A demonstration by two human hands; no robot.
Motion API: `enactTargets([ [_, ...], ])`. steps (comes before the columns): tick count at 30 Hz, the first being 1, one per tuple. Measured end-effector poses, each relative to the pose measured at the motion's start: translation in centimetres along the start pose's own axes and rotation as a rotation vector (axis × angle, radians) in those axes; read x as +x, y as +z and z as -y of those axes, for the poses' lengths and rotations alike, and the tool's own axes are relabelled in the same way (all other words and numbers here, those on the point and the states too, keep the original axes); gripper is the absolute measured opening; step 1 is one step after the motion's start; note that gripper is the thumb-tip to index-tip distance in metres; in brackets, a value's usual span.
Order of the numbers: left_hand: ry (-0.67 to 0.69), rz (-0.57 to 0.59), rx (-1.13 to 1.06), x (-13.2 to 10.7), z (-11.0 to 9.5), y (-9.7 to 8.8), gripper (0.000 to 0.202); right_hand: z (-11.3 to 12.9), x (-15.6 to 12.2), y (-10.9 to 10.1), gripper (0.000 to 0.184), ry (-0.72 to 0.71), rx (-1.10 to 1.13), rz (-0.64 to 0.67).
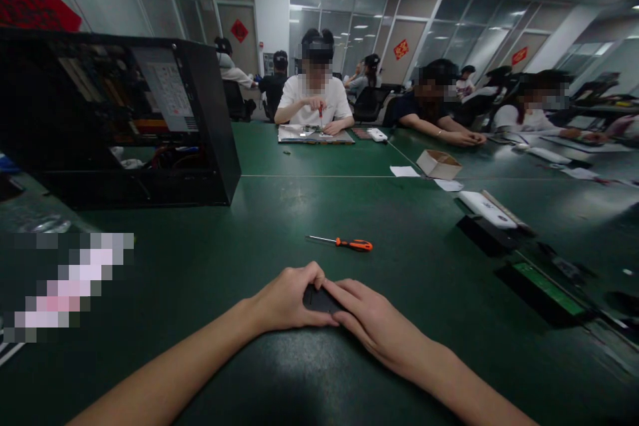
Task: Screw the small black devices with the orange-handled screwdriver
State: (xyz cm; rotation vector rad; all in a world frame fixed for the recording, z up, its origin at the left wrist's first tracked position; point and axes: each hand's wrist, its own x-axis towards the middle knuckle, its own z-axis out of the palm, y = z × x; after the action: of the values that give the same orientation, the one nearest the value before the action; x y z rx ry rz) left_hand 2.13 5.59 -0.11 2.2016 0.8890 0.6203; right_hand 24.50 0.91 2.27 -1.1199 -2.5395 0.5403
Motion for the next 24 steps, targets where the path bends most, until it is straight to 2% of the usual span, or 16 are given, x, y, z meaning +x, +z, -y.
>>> enactTargets([
  [7, 0.086, 0.062, -0.028, 0.1, 0.9, 0.1, 0.057, -0.8, -1.4, 1.1, 0.049, -0.167, -0.269, -0.044],
  [11, 0.074, 0.025, -0.108, 0.2, 0.6, -0.3, 0.058, -2.2, -2.5, -0.1, 0.044, -0.141, -0.345, -0.145],
  [14, 0.045, -0.016, -0.112, 0.3, 0.3, -0.7, 0.047, -6.0, -6.0, -3.0, 0.043, 0.050, -0.381, -0.296],
  [17, 0.029, -0.009, -0.075, 0.4, -0.1, -0.8, 0.035, -11.4, -11.7, -6.2, 0.043, 0.308, -0.542, -0.509],
  [19, 0.045, 0.000, -0.052, 0.5, -0.3, -0.8, 0.030, -14.5, -15.6, -7.8, 0.048, 0.508, -0.681, -0.600],
  [21, 0.064, 0.001, -0.038, 0.6, -0.3, -0.8, 0.027, -16.5, -18.6, -8.5, 0.055, 0.640, -0.792, -0.642],
  [24, 0.076, -0.015, -0.040, 0.8, -0.3, -0.8, 0.022, -18.0, -20.9, -8.2, 0.061, 0.711, -0.829, -0.637],
])
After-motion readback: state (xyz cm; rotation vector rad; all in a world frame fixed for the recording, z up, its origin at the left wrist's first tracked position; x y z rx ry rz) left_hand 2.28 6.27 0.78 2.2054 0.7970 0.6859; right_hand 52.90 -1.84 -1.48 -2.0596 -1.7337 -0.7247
